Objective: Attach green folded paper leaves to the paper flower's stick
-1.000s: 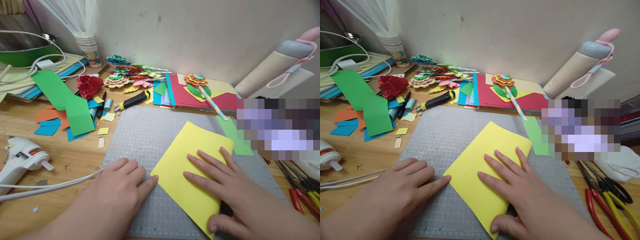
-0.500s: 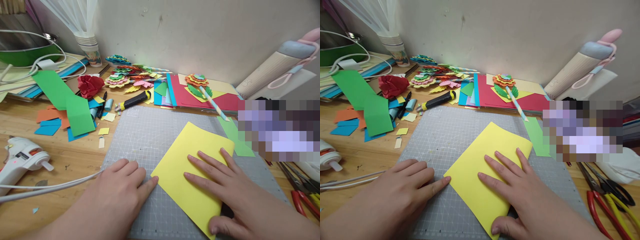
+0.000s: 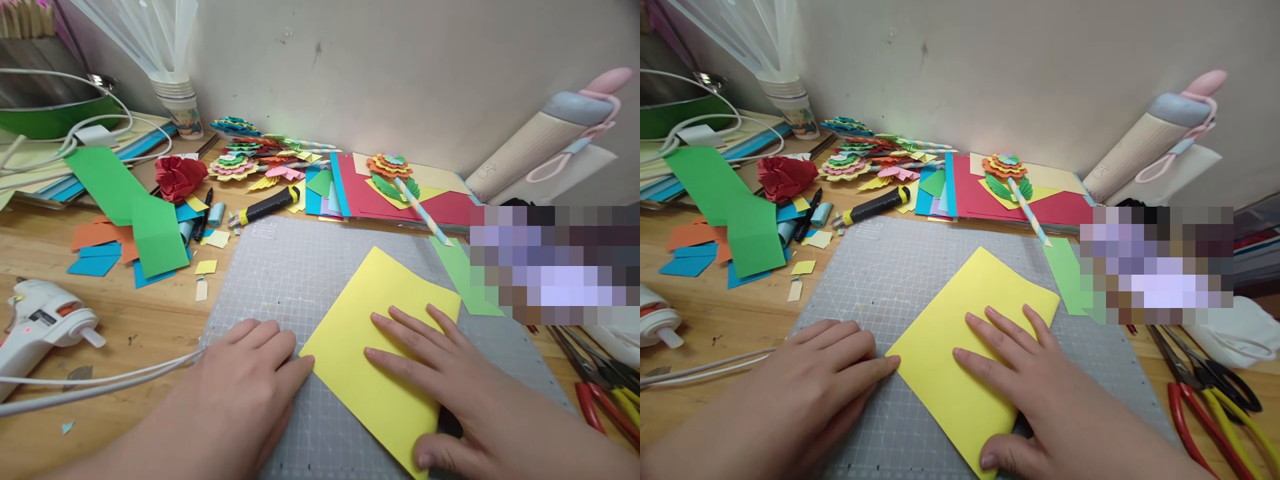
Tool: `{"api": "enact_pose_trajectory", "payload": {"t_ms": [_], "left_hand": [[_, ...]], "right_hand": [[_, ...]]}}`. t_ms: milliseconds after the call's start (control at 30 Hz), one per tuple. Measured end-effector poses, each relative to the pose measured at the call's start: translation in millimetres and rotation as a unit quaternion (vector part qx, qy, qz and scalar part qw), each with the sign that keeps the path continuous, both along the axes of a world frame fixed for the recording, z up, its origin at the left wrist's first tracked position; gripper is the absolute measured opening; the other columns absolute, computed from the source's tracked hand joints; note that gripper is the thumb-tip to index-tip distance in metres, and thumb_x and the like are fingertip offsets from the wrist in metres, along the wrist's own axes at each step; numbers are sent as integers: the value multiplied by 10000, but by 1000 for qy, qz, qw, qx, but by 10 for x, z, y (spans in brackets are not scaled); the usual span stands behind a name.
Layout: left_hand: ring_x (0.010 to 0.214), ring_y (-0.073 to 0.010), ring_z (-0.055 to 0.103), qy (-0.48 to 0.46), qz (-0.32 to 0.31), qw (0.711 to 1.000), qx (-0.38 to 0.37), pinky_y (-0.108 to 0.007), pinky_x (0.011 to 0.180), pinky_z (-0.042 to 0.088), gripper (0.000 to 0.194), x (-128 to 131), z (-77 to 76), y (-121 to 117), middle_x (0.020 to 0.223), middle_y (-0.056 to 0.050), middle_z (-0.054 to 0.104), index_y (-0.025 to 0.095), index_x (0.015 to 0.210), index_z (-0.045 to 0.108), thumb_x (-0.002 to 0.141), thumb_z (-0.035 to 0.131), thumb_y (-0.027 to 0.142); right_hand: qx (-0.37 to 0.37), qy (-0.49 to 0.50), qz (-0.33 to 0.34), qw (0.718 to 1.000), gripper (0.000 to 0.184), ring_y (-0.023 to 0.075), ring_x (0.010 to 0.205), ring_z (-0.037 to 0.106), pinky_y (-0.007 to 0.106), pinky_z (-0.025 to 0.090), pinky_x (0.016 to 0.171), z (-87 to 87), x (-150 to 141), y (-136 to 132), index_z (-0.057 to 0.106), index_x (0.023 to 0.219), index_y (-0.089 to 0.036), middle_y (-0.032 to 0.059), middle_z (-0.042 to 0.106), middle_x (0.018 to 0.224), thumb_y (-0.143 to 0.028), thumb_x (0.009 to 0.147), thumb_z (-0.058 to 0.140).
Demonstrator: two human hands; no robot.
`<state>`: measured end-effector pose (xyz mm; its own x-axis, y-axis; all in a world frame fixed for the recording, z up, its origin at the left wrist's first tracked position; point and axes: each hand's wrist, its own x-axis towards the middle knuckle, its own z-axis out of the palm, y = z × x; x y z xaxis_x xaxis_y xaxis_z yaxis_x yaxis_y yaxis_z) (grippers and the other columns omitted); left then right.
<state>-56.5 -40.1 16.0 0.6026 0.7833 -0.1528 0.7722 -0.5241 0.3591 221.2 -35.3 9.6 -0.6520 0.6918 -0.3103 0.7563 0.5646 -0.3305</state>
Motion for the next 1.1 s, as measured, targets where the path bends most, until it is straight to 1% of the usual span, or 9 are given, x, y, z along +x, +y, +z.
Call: {"api": "enact_pose_trajectory", "payload": {"t_ms": [233,400,567,700,900,1100], "left_hand": [[779,-180,526,-15,-5,1000,7,-312,722,408,183,-5,7,20,794,-18,585,223,835,647,822,479,151],[760,-176,522,-18,-11,1000,20,-300,699,407,197,-14,5,21,782,-22,584,228,850,653,826,472,154],[747,-178,518,-14,-18,1000,18,-309,687,390,199,-18,-8,34,779,-18,586,235,873,654,829,478,153],[746,-183,513,-3,-18,1000,16,-317,687,383,201,-22,-15,27,784,-15,588,245,892,652,826,487,150],[749,-181,511,8,-29,999,23,-310,690,391,218,-21,-6,33,780,-25,590,231,896,656,828,471,139],[747,-180,512,19,-31,999,20,-309,690,393,226,-13,-12,32,786,-31,595,225,897,658,831,461,136]], "right_hand": [[-2,-1,2,1000,707,364,1350,191,639,126,1050,26,-4,0,259,1383,-432,-8,172,1505,-581,758,557],[-7,5,-1,1000,702,365,1351,190,642,89,1054,23,-4,10,273,1378,-429,-8,184,1503,-566,757,569],[-13,4,-4,1000,708,366,1353,178,644,55,1055,16,-9,13,281,1379,-422,1,182,1505,-573,752,573],[-13,0,-1,1000,700,364,1356,168,658,46,1045,21,-11,16,270,1380,-430,0,173,1508,-596,758,548],[-17,6,0,1000,700,366,1354,176,653,34,1049,24,-9,26,291,1377,-419,7,196,1503,-590,753,559],[-16,-5,2,1000,689,359,1360,157,657,45,1048,21,-4,29,268,1382,-431,-4,170,1508,-614,768,521]]}}
